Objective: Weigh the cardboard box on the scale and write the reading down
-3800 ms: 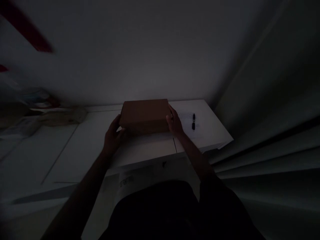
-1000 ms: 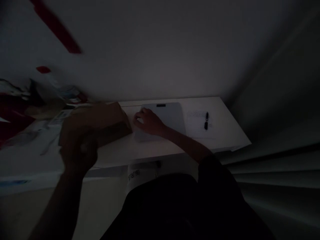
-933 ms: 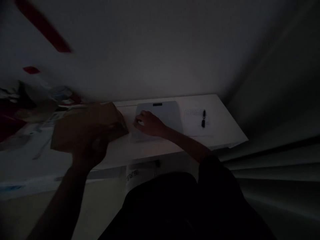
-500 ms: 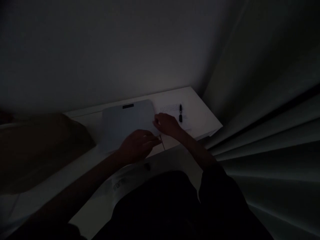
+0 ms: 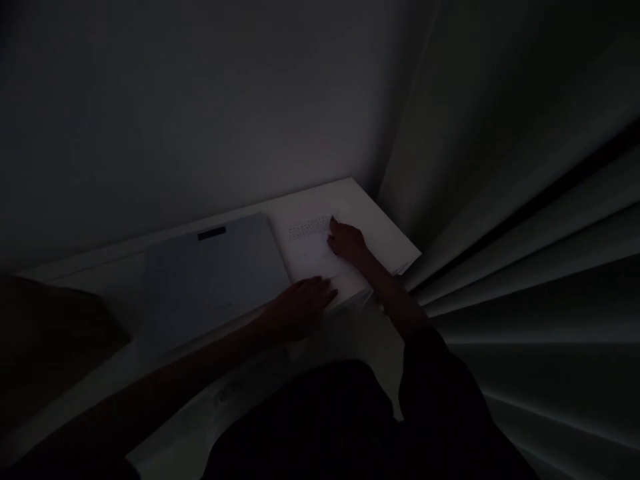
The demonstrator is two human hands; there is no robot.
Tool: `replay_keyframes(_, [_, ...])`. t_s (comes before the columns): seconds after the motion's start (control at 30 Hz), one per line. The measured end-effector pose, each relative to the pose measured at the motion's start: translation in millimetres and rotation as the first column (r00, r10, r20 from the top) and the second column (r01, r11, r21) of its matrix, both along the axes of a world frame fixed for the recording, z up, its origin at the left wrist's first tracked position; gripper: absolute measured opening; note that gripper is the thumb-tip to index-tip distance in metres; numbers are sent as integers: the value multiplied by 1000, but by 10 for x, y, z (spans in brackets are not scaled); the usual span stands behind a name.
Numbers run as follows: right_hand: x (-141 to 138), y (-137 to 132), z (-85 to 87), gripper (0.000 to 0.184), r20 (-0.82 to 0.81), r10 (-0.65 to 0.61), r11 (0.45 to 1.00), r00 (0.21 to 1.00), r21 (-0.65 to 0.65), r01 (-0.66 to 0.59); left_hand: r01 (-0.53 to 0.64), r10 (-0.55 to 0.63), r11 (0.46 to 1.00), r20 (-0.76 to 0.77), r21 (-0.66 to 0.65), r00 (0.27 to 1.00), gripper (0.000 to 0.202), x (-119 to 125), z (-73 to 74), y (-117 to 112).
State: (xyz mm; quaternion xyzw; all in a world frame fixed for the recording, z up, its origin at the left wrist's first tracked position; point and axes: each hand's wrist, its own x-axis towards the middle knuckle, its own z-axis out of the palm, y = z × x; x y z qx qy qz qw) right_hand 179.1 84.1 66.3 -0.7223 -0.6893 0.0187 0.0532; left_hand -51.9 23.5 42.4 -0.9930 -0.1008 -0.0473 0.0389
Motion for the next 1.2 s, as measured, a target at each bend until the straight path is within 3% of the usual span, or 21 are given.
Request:
replay_keyframes(0.1, [93,61,15,25,-95,34,999,995,38,-31,-17,17,999,-4,-43,1000,51,-10,-11,-2])
replay_keyframes(0.2, [212,168,126,21,-395,148,987,907,116,-111,-15,15,998,-1,-64,1000,50,-7,-2,-11])
replay_keyframes(0.27, [247,284,248,23,-614,238,970,752,188,-153,-16,17,998,7,-68,1000,49,-4,9,-13])
replay_keyframes(0.33, [221,425,383,26,-794,279,960,540,227,-162,-16,16,997,10,-72,1000,48,-1,19,-12])
replay_keyframes(0.47, [44,688,545,26,-970,220,968,102,205,-146,-18,17,995,-13,-102,1000,48,4,39,-15])
replay_keyframes(0.5, [-5,736,542,28,-976,214,967,32,207,-145,-21,20,994,-15,-109,1000,48,5,45,-18])
replay_keyframes(0.57, [-86,812,483,33,-976,217,970,-36,220,-108,-26,25,993,-15,-115,1000,48,7,59,-24])
replay_keyframes(0.7, [-150,890,253,35,-959,280,957,38,282,66,-17,16,994,-7,-111,1000,48,8,73,-27])
replay_keyframes(0.83, [-130,871,89,50,-913,390,919,116,394,16,-4,7,996,41,-86,999,48,1,40,-19])
replay_keyframes(0.9, [-124,836,65,49,-923,357,934,141,357,-28,1,3,998,65,-56,998,46,1,15,-17])
replay_keyframes(1.07, [-152,810,14,48,-966,232,973,116,228,-49,3,-2,1000,121,-4,993,43,12,-81,-18])
replay_keyframes(1.2, [-197,872,-122,44,-934,242,959,262,272,83,6,-9,1000,176,17,984,46,8,-128,-15])
